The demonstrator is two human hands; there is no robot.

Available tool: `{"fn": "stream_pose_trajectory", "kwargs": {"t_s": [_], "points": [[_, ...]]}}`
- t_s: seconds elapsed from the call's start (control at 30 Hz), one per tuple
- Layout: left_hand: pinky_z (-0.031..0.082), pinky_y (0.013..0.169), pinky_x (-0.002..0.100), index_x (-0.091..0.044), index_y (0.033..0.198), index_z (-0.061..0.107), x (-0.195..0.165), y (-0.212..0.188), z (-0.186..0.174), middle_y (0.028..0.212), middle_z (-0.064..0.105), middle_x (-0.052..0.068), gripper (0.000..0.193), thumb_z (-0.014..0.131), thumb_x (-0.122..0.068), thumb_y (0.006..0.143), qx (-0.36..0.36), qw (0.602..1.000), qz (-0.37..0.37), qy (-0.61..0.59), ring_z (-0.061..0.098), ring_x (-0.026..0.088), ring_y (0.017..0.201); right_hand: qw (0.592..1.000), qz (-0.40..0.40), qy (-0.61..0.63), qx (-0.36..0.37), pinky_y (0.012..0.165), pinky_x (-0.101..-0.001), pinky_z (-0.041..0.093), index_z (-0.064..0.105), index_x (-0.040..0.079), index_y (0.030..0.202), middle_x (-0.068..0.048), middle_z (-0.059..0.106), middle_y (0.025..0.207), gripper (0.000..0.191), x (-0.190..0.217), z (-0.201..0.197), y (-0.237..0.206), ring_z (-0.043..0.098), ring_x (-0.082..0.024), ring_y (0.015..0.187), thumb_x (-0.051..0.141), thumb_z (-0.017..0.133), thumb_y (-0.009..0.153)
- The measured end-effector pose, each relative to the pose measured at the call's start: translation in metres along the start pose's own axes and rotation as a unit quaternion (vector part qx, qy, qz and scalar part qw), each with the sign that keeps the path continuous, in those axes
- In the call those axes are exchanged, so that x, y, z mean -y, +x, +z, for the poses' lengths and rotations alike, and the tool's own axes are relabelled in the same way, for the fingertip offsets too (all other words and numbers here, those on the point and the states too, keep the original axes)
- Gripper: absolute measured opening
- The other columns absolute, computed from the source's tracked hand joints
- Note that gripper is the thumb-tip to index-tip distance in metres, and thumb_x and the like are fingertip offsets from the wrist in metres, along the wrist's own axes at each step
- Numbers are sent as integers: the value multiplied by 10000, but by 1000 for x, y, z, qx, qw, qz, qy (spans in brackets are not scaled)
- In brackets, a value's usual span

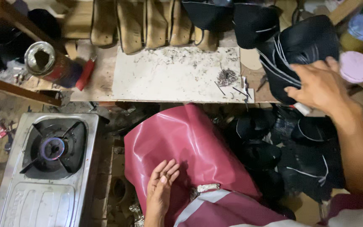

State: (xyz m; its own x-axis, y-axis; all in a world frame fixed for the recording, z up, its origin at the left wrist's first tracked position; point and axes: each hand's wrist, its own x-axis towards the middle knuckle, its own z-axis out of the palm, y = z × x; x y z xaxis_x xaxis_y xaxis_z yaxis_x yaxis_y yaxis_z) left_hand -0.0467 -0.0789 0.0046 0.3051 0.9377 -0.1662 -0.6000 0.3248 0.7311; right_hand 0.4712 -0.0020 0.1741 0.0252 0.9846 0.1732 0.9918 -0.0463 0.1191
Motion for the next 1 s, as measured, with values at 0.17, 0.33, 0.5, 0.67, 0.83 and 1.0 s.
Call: {"fn": "stream_pose_trajectory", "kwargs": {"t_s": [0.17, 0.33, 0.5, 0.67, 0.83, 1.0], "points": [[473, 1088, 494, 57, 1449, 463, -15, 5, -16, 1457, 552, 278, 543, 596, -191, 984, -51, 999, 11, 17, 577, 385, 1321, 995, -25, -73, -60, 1150, -538, 312, 624, 95, 1466, -165, 661, 1321, 804, 14, -19, 19, 601, -344, 1269, 470, 764, 768], [496, 1047, 504, 30, 1440, 466, -21, 12, -26, 1448, 553, 237, 525, 592, -164, 969, -72, 997, -4, 3, 588, 346, 1294, 989, -81, 115, -47, 1118, -504, 430, 581, 69, 1483, -172, 631, 1357, 688, 68, -22, 69, 586, -363, 1254, 402, 731, 900], [502, 1051, 490, 1, 1429, 482, -16, 20, -27, 1434, 569, 220, 494, 594, -140, 969, -57, 998, -24, 22, 604, 330, 1280, 976, -112, 174, -74, 1042, -520, 450, 525, 30, 1498, -231, 542, 1496, 745, 98, -6, 177, 546, -427, 1312, 307, 729, 837], [505, 1048, 483, 0, 1426, 484, -20, 24, -28, 1443, 566, 219, 477, 590, -132, 979, -42, 999, -12, 13, 609, 332, 1279, 973, -120, 157, -119, 1056, -525, 431, 485, 37, 1570, -269, 475, 1561, 755, 122, 6, 262, 514, -477, 1302, 332, 733, 921], [500, 1050, 475, 1, 1430, 484, -28, 25, -30, 1463, 557, 220, 482, 601, -142, 985, -26, 1000, -14, -2, 603, 329, 1281, 989, -62, 123, -45, 1053, -551, 445, 537, 127, 1534, -232, 585, 1444, 628, 128, 4, 289, 558, -443, 1289, 319, 700, 959], [494, 1061, 487, -9, 1433, 480, -34, 26, -34, 1480, 539, 215, 480, 609, -154, 994, 6, 999, -23, -27, 593, 333, 1297, 997, -3, 3, -82, 934, -572, 492, 634, 82, 1367, -245, 655, 1314, 459, 115, 4, 281, 620, -443, 1167, 240, 702, 942]]}}
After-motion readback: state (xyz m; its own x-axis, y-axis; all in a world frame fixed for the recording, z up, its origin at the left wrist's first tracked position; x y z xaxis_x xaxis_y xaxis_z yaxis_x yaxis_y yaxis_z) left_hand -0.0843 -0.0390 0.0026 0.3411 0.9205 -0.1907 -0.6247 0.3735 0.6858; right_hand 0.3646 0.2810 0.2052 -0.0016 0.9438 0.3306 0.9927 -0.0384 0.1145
